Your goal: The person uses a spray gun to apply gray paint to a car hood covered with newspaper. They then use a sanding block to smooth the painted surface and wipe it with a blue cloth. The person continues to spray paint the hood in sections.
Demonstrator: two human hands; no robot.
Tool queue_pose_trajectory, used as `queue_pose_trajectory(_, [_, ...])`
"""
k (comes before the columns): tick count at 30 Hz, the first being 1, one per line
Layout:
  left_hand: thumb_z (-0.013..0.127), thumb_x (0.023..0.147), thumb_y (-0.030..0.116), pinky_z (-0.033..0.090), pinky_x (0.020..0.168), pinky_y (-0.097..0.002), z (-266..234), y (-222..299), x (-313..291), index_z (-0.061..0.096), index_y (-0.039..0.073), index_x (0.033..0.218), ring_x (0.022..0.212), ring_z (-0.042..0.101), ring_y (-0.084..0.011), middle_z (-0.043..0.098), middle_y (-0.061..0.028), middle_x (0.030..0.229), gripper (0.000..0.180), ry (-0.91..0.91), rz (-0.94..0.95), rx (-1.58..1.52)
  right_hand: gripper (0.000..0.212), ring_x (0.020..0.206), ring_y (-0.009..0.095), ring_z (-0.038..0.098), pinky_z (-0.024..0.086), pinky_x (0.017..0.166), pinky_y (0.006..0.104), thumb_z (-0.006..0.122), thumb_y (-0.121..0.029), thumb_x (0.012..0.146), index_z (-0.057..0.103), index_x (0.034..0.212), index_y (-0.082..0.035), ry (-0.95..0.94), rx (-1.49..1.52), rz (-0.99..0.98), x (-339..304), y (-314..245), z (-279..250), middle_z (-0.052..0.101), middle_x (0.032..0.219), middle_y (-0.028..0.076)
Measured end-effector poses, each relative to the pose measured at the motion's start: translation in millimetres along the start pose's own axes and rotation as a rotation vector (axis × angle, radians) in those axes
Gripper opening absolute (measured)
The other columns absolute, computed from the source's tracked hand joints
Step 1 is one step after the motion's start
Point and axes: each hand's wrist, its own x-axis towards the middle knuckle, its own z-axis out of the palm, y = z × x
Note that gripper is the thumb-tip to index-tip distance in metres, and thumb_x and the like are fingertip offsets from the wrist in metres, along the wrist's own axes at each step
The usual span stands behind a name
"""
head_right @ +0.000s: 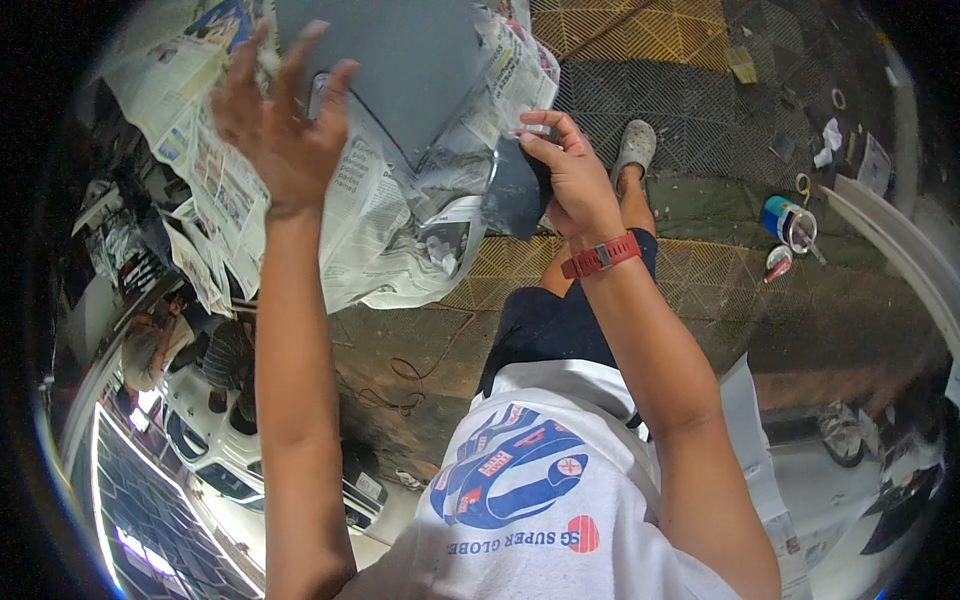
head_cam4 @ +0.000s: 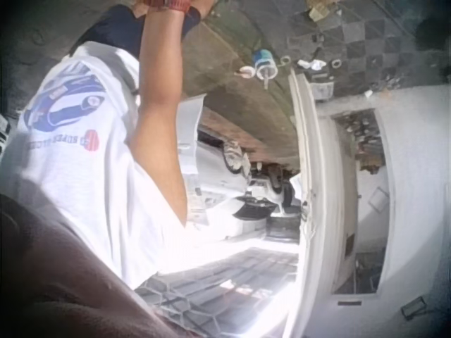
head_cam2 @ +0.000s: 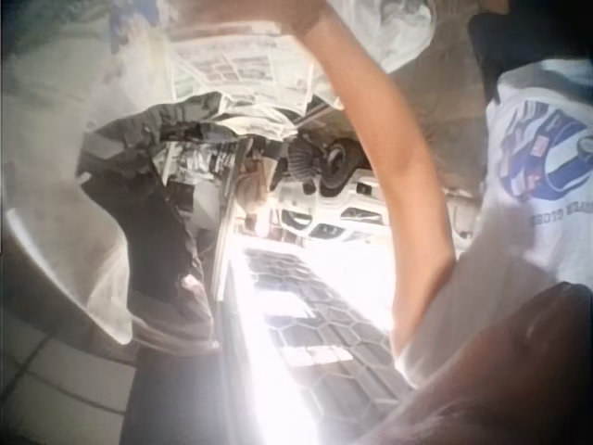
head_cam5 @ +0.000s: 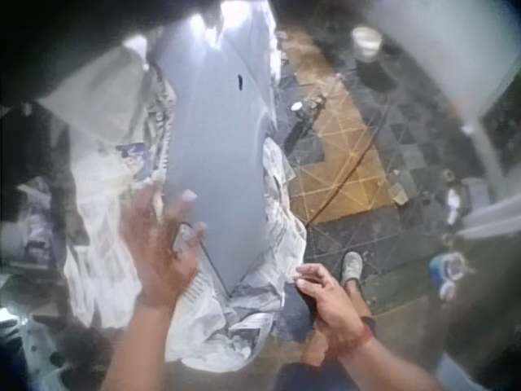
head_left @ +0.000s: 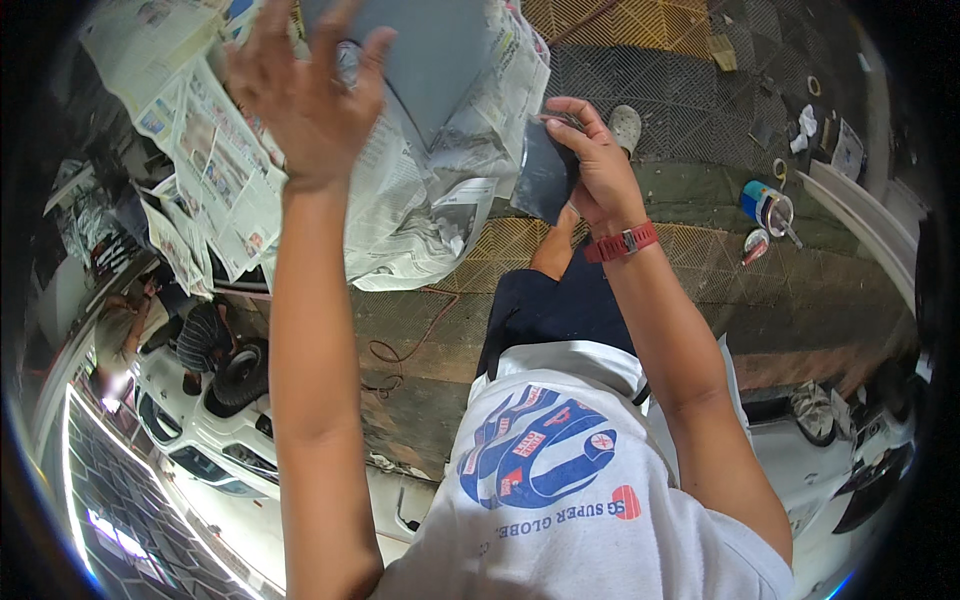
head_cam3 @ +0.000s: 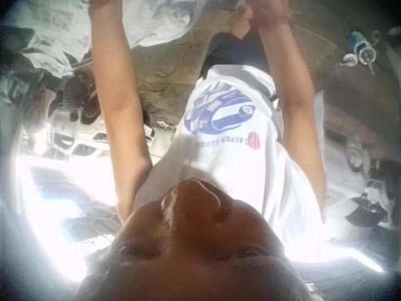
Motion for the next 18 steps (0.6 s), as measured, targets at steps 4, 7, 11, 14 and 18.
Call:
queue_pose_trajectory(4, [0.076, 0.098, 0.030, 0.025, 0.133, -0.0586, -41, 65, -58, 0.079, 0.045, 0.135, 0.153, 0.047, -0.0281, 0.057, 0.0017, 0.163, 0.040, -0.334, 0.029, -0.564, 0.020, 0.109, 0.017, 0.071, 0.057, 0.099, 0.0317, 0.069, -0.007, 0.104, 0.073, 0.124, -0.004, -0.088, -0.040, 0.049, -3, 8, 2, 0.075, 0.120, 0.006])
queue_pose_trajectory(7, [0.085, 0.077, 0.018, 0.024, 0.134, -0.0617, -67, 99, -93, 0.086, 0.034, 0.112, 0.157, 0.043, -0.0287, 0.054, 0.0012, 0.167, 0.038, -0.394, -0.012, -0.677, 0.019, 0.117, 0.018, 0.069, 0.054, 0.106, 0.0327, 0.066, -0.005, 0.105, 0.075, 0.122, -0.003, -0.125, -0.097, 0.160, -9, 16, 3, 0.075, 0.124, 0.006])
queue_pose_trajectory(11, [0.091, 0.076, 0.021, 0.026, 0.130, -0.0619, -73, 112, -117, 0.087, 0.023, 0.098, 0.155, 0.043, -0.0339, 0.058, -0.0050, 0.161, 0.023, -0.288, -0.401, -0.712, 0.027, 0.124, 0.018, 0.067, 0.053, 0.109, 0.0354, 0.061, -0.014, 0.112, 0.070, 0.134, -0.003, -0.258, -0.246, 0.006, -27, 31, 12, 0.074, 0.126, 0.007])
queue_pose_trajectory(14, [0.090, 0.078, 0.020, 0.028, 0.127, -0.0579, -73, 115, -123, 0.086, 0.016, 0.090, 0.152, 0.045, -0.0374, 0.060, -0.0089, 0.156, 0.014, -0.334, -0.604, -0.739, 0.031, 0.123, 0.015, 0.066, 0.053, 0.107, 0.0335, 0.062, -0.019, 0.114, 0.065, 0.141, -0.003, -0.385, -0.418, -0.129, -42, 24, 14, 0.074, 0.127, 0.006])
queue_pose_trajectory(18, [0.086, 0.079, 0.020, 0.031, 0.125, -0.0550, -70, 120, -127, 0.085, 0.013, 0.088, 0.148, 0.047, -0.0384, 0.061, -0.0101, 0.154, 0.011, -0.352, -0.739, -0.768, 0.032, 0.112, 0.011, 0.069, 0.054, 0.101, 0.0287, 0.072, -0.014, 0.110, 0.069, 0.140, -0.002, -0.411, -0.585, -0.143, -42, 20, 19, 0.075, 0.122, 0.004])
